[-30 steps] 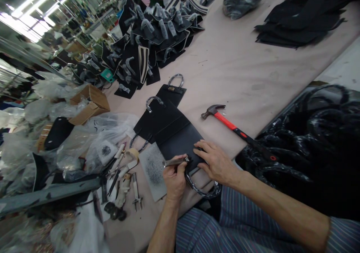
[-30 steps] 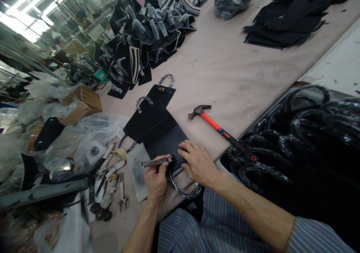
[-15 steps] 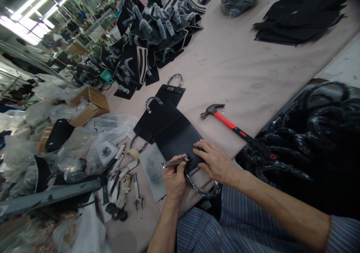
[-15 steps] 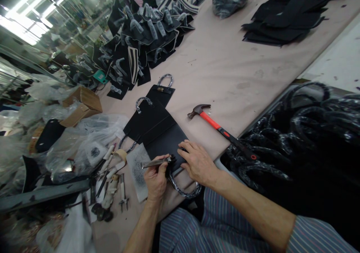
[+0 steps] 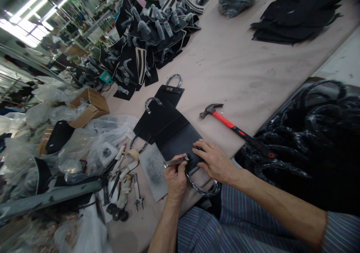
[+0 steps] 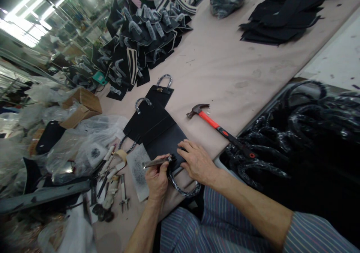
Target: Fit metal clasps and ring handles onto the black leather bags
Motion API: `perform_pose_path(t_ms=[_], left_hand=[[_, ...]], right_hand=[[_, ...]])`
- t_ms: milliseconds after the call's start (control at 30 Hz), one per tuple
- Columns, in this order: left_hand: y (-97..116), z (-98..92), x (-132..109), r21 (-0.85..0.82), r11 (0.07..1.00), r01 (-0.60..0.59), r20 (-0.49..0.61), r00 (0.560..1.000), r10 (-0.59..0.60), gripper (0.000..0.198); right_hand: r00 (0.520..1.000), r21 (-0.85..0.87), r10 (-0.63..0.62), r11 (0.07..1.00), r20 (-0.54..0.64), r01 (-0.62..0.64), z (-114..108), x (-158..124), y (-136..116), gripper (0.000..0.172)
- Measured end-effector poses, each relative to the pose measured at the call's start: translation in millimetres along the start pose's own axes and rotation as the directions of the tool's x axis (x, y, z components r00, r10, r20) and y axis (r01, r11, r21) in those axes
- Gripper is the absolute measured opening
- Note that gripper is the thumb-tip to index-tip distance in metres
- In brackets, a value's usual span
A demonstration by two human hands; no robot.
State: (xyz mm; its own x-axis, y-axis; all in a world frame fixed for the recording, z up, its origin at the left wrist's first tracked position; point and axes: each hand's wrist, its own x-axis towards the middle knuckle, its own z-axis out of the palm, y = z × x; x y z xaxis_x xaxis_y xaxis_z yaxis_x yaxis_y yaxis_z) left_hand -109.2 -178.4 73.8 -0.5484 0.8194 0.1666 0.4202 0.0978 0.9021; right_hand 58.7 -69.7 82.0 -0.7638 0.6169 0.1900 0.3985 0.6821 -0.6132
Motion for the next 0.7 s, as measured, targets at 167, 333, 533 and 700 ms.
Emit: perform_pose_path(t_ms=[167, 333, 533, 700], left_hand=[[2, 4.4, 1, 0.125, 0.982, -0.138, 0.007, 0.99, 0.138, 0.017], [3, 10.4, 5, 0.219, 0.933, -0.286, 0.057, 0.958, 0.28, 0.017], [6, 14.0, 8, 0.298, 0.914, -0.276, 0.05, 0.96, 0.274, 0.015], [7, 12.5, 7, 0.265, 0.92, -0.289, 0.092, 0.957, 0.274, 0.015]], right_hand=[[1.0, -0.006, -0.003, 1.0, -0.002, 0.003, -1, 0, -1, 0.051], [1.0, -0.006, -0.006, 1.0, -0.013, 0.006, 0, -1, -1, 0.051], [0.998, 0.037, -0.047, 0.998, 0.046, 0.045, -8, -1, 1, 0.057], [0.969, -0.039, 0.031, 0.998, -0.247, -0.042, -47, -8, 36, 0.05]])
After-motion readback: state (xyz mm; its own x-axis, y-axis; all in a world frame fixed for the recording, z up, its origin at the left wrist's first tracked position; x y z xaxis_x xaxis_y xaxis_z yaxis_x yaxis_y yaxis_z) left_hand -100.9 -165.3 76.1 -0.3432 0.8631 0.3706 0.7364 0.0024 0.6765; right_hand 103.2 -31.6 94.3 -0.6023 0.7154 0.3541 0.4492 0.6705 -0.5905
